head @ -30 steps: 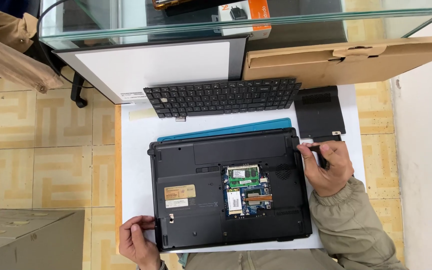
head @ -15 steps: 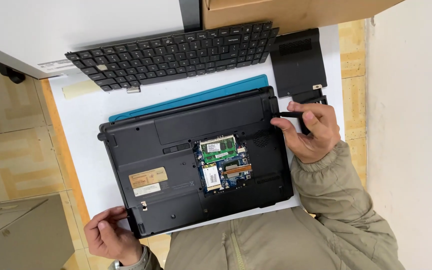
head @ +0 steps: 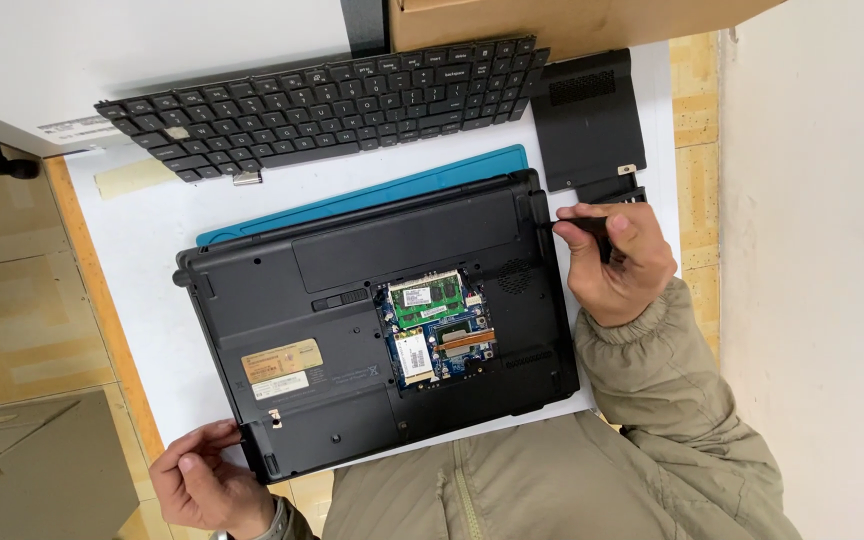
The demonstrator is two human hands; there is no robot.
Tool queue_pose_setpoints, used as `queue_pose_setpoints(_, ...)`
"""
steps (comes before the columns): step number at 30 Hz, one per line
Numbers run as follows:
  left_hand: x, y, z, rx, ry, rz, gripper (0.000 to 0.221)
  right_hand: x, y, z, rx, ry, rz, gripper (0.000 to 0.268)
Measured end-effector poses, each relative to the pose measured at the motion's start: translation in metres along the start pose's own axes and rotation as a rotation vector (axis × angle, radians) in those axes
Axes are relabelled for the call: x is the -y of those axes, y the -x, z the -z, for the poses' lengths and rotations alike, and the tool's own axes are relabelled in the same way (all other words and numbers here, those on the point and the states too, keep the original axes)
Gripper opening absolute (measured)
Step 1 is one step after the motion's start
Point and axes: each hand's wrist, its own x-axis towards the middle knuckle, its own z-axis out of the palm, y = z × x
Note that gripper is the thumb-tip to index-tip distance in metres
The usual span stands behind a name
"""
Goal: Removing the back cover of a laptop using a screwdriver and manual prying.
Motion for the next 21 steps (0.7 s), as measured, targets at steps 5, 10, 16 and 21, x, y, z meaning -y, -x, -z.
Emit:
queue_pose_setpoints(5, 0.002, 0.000, 0.001, 0.007, 0.023, -0.021, 0.027, 0.003, -0.005, 0.000, 0.095, -0.029, 0.062, 0.085)
queue_pose_setpoints(10, 0.000, -0.003, 0.005, 0.019, 0.012, -0.002, 0.027, 0.002, 0.001, -0.002, -0.018, -0.029, -0.019, 0.080)
queue_pose_setpoints(16, -0.095, -0.050, -0.013, 0.426, -0.271, 0.258, 0.023, -0.004, -0.001, 0.001, 0.078, 0.026, 0.077, 0.098)
queue_pose_setpoints(21, -0.169, -0.086, -0.101, 0.822, -0.488, -0.464, 0.022, 0.002, 0.001, -0.004, 0.068, -0.170, 0.029, 0.078)
